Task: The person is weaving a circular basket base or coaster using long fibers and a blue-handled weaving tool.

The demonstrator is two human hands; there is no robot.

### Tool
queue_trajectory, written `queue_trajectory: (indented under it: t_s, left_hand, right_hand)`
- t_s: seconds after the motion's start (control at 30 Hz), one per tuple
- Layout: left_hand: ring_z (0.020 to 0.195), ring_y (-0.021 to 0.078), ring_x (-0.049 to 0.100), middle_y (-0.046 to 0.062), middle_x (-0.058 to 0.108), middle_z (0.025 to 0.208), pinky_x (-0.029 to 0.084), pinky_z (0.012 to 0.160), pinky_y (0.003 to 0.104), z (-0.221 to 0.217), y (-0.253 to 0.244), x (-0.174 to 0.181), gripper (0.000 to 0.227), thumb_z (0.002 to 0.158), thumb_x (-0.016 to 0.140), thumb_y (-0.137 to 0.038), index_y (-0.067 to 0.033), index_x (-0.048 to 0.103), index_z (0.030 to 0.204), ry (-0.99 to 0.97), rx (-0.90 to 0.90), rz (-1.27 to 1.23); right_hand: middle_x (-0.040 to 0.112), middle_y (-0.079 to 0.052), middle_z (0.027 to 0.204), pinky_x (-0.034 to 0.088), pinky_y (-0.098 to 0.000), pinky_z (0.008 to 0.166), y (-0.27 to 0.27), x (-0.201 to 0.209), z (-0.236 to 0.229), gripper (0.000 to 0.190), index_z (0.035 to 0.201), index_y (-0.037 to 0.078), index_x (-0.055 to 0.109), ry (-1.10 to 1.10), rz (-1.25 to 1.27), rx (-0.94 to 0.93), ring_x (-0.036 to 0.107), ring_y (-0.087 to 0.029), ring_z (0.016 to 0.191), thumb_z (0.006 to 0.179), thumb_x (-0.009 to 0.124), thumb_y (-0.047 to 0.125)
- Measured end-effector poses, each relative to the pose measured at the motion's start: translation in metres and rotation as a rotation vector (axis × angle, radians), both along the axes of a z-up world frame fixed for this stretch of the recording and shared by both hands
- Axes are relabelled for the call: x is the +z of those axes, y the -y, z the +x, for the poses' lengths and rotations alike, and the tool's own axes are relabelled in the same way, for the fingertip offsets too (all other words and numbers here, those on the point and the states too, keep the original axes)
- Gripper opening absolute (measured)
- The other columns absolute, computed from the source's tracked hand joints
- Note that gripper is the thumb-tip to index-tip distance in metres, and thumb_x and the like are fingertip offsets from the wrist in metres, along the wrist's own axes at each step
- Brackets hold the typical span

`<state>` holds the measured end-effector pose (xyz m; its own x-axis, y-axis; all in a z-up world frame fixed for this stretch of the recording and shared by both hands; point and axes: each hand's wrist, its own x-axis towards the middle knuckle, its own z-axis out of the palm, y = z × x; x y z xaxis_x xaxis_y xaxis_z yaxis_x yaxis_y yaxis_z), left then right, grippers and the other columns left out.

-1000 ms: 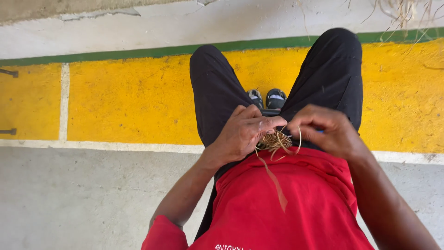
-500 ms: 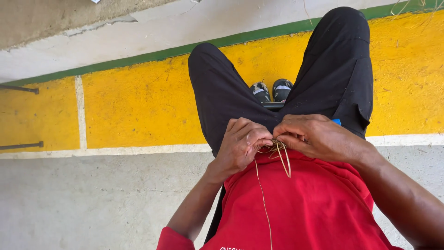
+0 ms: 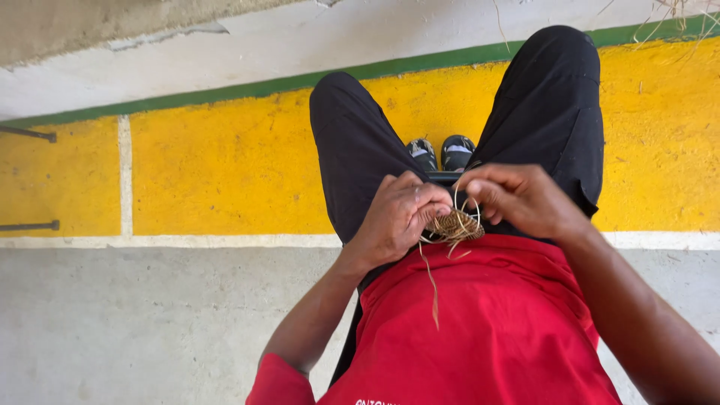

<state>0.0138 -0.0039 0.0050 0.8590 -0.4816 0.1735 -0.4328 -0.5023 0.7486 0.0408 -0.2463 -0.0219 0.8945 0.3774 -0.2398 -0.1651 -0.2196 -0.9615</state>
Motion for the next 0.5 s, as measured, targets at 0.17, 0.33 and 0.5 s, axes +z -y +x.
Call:
queue_trajectory:
  t_s: [0.17,0.33,0.5]
  left_hand:
    - [0.087,0.0164,0.059,-0.004,0.066,0.086,0.039,0.085,0.034,0.001,-0.001,-0.001,0.01,0.1,0.067,-0.025,-0.0164,0.071,0.103,-0.027,-0.002,-0.008]
    - [0.087,0.016,0.059,-0.004,0.067,0.086,0.039,0.085,0.034,0.001,0.001,-0.002,0.01,0.099,0.067,-0.025,-0.0165,0.071,0.1,-0.045,-0.015,-0.029]
    - [0.085,0.0164,0.058,-0.004,0.066,0.085,0.039,0.083,0.034,0.003,0.002,-0.001,0.009,0.099,0.068,-0.024,-0.0156,0.071,0.098,-0.034,-0.009,0.004]
  right_hand:
    - [0.061,0.003,0.075,0.046,-0.023,0.054,-0.004,-0.024,-0.013,0.021,0.102,0.004,0.072,0.006,0.067,0.105,0.05,-0.004,0.063,0.103,0.059,0.021]
    - [0.062,0.004,0.071,0.046,-0.0223,0.053,-0.007,-0.032,-0.005,0.022,0.098,0.005,0.07,-0.068,0.178,0.202,0.052,-0.003,0.061,0.103,0.056,0.022]
    - [0.062,0.002,0.071,0.044,-0.0226,0.054,-0.01,-0.046,0.0,0.022,0.085,0.004,0.069,-0.002,0.218,0.082,0.05,-0.005,0.062,0.103,0.059,0.013]
